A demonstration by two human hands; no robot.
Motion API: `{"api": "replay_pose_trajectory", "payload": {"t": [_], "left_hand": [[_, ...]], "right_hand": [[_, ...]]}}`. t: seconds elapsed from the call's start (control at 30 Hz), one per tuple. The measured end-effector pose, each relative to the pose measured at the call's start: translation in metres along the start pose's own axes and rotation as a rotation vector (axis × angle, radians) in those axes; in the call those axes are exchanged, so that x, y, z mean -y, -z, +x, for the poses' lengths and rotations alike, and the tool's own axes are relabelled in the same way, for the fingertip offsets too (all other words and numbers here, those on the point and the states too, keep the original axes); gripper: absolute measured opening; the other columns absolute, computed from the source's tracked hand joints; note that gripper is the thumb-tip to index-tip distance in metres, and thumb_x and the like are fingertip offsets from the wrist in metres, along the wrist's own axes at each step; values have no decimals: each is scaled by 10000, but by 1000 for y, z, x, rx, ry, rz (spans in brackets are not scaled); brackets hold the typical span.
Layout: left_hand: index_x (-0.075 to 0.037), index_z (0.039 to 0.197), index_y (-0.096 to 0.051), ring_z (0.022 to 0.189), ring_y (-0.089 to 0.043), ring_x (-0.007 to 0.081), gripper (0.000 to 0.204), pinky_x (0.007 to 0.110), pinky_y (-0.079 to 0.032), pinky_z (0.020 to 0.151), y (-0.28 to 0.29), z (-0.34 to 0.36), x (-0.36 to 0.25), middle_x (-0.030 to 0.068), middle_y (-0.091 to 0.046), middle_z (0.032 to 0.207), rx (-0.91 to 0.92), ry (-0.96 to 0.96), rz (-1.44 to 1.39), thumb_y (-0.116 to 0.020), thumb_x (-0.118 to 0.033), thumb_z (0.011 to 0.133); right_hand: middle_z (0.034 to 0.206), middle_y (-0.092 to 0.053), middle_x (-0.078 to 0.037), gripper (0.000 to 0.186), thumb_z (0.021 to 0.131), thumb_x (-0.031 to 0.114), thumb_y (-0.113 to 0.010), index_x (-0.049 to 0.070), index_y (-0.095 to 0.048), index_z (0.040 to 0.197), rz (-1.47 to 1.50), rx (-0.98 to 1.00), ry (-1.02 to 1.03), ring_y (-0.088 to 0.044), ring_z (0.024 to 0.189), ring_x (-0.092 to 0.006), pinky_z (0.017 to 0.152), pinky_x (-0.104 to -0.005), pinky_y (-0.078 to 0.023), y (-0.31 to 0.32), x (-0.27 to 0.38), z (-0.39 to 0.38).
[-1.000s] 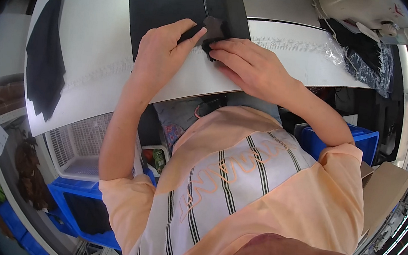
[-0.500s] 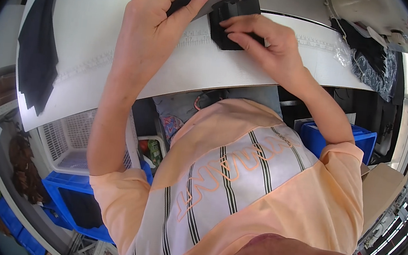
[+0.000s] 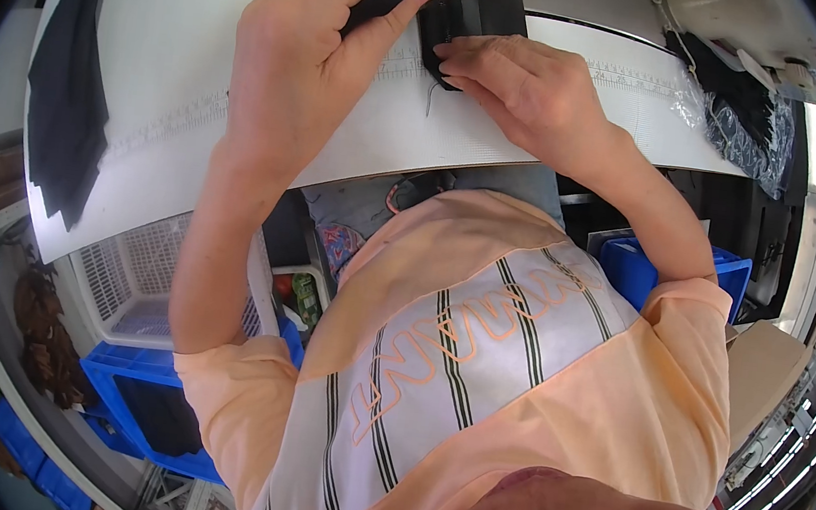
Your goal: Sewing a zipper onto black fabric pieces using an industrial sewing machine.
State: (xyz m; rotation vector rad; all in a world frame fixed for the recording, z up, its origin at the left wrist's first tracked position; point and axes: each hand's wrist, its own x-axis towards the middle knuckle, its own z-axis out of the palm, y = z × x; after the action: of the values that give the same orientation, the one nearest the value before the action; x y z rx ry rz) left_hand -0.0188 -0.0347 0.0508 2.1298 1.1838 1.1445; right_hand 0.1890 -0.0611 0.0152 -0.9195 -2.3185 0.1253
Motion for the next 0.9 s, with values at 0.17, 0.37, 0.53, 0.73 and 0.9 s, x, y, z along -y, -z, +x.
{"api": "replay_pose_trajectory", "payload": {"t": [0.17, 0.37, 0.53, 0.73, 0.9], "left_hand": [[3, 1013, -688, 659, -477, 48, 199, 197, -397, 597, 1, 2, -1, -5, -609, 749, 26, 31, 8, -686, -164, 904], [0, 1009, -692, 653, -473, 38, 200, 194, -390, 586, 2, 2, -1, -23, -601, 735, 36, 73, -9, -692, -168, 901], [-1, 1008, -694, 665, -489, 40, 190, 198, -404, 597, 1, 4, -2, -15, -612, 753, 31, 44, -26, -692, -155, 897], [-6, 1008, -696, 714, -536, 71, 174, 207, -428, 650, 1, 3, -5, 29, -645, 784, 32, 37, 9, -693, -125, 881], [-104, 992, -699, 785, -635, 205, 188, 483, -388, 992, -5, -10, -5, 18, -699, 859, 99, -169, 197, -702, -115, 804]], "right_hand": [[979, -696, -91, 152, 737, 58, -624, 21, -641, 884, -102, 10, 92, -689, 874, -250, 701, -320, -580, -9, -1, -9], [987, -691, -110, 175, 715, 69, -624, 0, -637, 875, -239, 1, 156, -686, 907, -255, 750, -319, -580, -14, 8, -7], [992, -687, -131, 189, 692, 70, -620, -21, -629, 857, -291, 42, 166, -693, 888, -253, 754, -323, -582, -10, 15, -4], [982, -684, -137, 181, 688, 70, -624, -27, -626, 841, -296, 40, 148, -702, 851, -243, 700, -316, -582, -7, 14, -12], [943, -678, -118, 194, 689, 70, -633, -26, -627, 857, -258, -75, 230, -692, 782, -224, 660, -302, -577, -13, 4, -17]]}}
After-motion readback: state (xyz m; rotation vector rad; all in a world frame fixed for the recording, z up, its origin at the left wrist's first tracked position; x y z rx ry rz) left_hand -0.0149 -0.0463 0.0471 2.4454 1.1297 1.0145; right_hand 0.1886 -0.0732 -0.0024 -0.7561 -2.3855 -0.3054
